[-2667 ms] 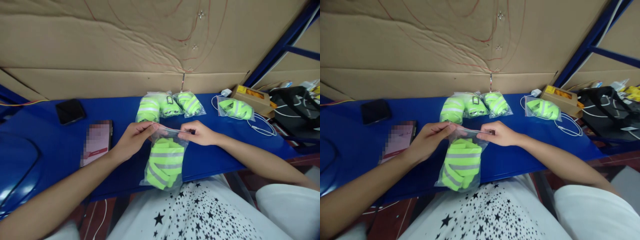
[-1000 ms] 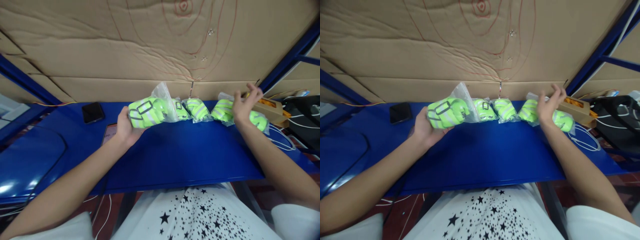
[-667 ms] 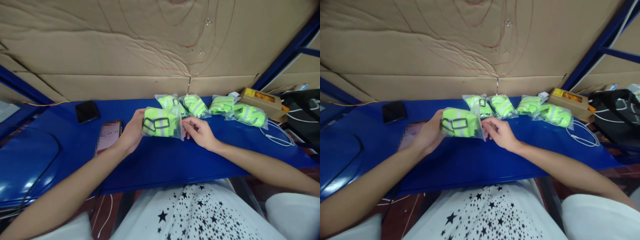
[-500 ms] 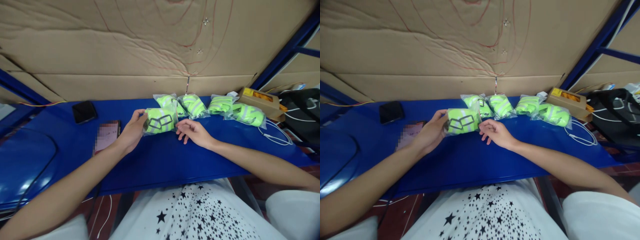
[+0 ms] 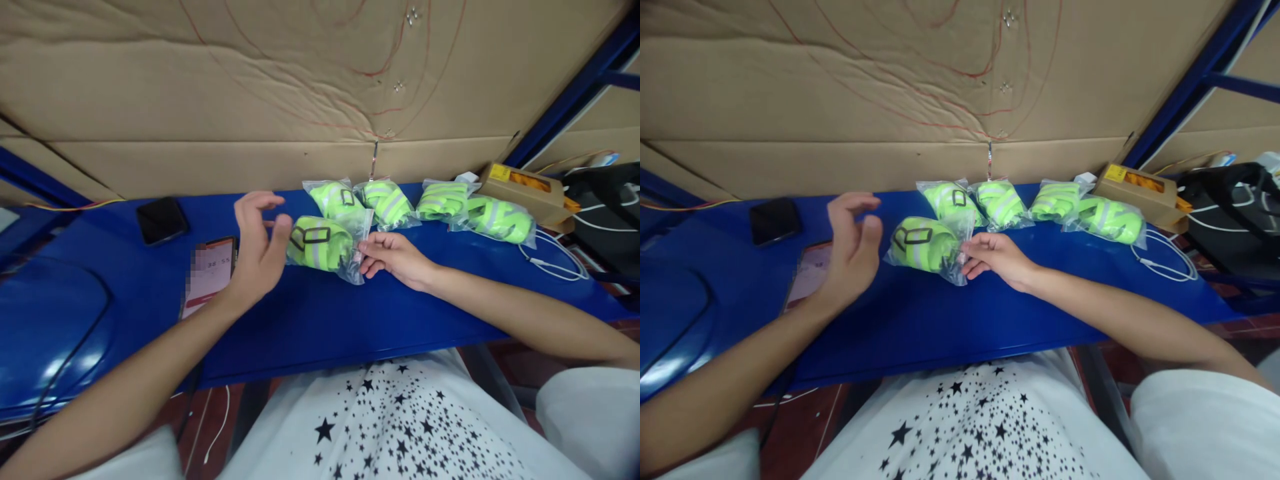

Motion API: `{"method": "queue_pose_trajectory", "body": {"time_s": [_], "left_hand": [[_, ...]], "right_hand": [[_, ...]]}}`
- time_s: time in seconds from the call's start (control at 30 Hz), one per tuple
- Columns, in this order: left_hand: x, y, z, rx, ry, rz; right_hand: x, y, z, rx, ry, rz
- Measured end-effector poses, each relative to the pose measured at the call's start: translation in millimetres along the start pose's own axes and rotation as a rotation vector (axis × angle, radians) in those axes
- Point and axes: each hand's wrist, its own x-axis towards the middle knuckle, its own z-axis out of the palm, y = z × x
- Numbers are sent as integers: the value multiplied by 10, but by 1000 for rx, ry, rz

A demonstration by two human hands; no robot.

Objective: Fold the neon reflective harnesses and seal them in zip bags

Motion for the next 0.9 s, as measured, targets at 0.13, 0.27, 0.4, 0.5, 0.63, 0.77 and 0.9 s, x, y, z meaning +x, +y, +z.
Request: {"method": "queue_pose_trajectory", "body": {"time_s": [0.13,0.27,0.4,0.5,0.63,0.77,0.9], "left_hand": [[-161,220,10,307,-441,402],[-272,262,78,445,-586,513],[-266,204,61,406,-650,519],[-250,182,36,369,-699,511],[-232,184,23,337,-722,474],[-229,217,29,297,-740,397],[-278,275,70,300,-618,378]], "right_hand": [[-77,16,78,10,-188,63],[-114,20,123,-149,-396,17],[-133,4,143,-252,-383,-3],[-156,12,163,-328,-311,9],[-187,39,190,-417,-191,-53],[-192,36,200,-429,-216,-135],[-192,8,192,-389,-268,-167]]}}
